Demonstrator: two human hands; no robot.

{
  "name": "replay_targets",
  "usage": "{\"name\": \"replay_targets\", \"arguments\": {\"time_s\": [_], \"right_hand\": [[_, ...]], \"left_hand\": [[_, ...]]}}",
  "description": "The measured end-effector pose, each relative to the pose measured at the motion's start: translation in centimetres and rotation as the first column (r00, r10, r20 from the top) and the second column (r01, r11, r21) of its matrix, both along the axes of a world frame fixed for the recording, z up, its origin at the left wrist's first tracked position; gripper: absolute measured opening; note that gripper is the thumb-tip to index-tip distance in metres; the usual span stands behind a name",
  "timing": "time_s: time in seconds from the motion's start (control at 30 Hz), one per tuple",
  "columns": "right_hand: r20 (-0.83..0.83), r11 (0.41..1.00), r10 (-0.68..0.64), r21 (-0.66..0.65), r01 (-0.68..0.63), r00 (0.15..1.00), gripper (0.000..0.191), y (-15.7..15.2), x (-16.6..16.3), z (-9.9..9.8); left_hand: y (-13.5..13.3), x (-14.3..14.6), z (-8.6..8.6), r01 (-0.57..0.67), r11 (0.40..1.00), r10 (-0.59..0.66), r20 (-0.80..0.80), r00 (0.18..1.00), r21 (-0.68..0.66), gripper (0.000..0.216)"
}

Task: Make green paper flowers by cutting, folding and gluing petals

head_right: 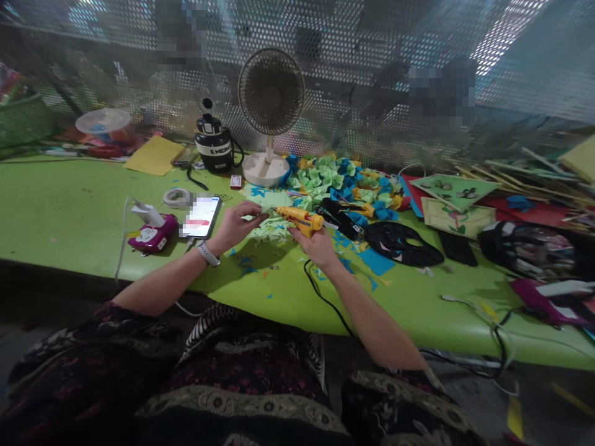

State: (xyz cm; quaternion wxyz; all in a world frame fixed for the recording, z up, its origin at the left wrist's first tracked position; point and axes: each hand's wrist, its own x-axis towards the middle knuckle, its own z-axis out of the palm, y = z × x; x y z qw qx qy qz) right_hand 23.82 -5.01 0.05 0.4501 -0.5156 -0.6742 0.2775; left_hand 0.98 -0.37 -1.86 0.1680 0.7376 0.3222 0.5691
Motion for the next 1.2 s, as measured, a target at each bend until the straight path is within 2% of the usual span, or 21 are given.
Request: {"name": "replay_targets", "arguments": {"time_s": [0.37,0.87,1.2], "right_hand": [[0.009,0.999,-0.021,0.045,0.021,1.000,0.046,0.2,0.1,-0.7],[0.004,0.998,-0.021,0.062,0.021,1.000,0.048,0.3,0.0,-1.0],[0.036,0.997,-0.040,0.062,0.038,0.999,0.050,0.1,-0.3,-0.6]], "left_hand": [[0.1,0.0,-0.3,0.004,1.000,-0.004,-0.009,1.000,0.006,0.019],[-0.2,0.0,0.1,-0.002,1.000,0.002,-0.032,0.999,0.015,0.020],[-0.2,0.0,0.1,-0.003,1.000,0.004,-0.044,0.999,0.030,0.019]]}}
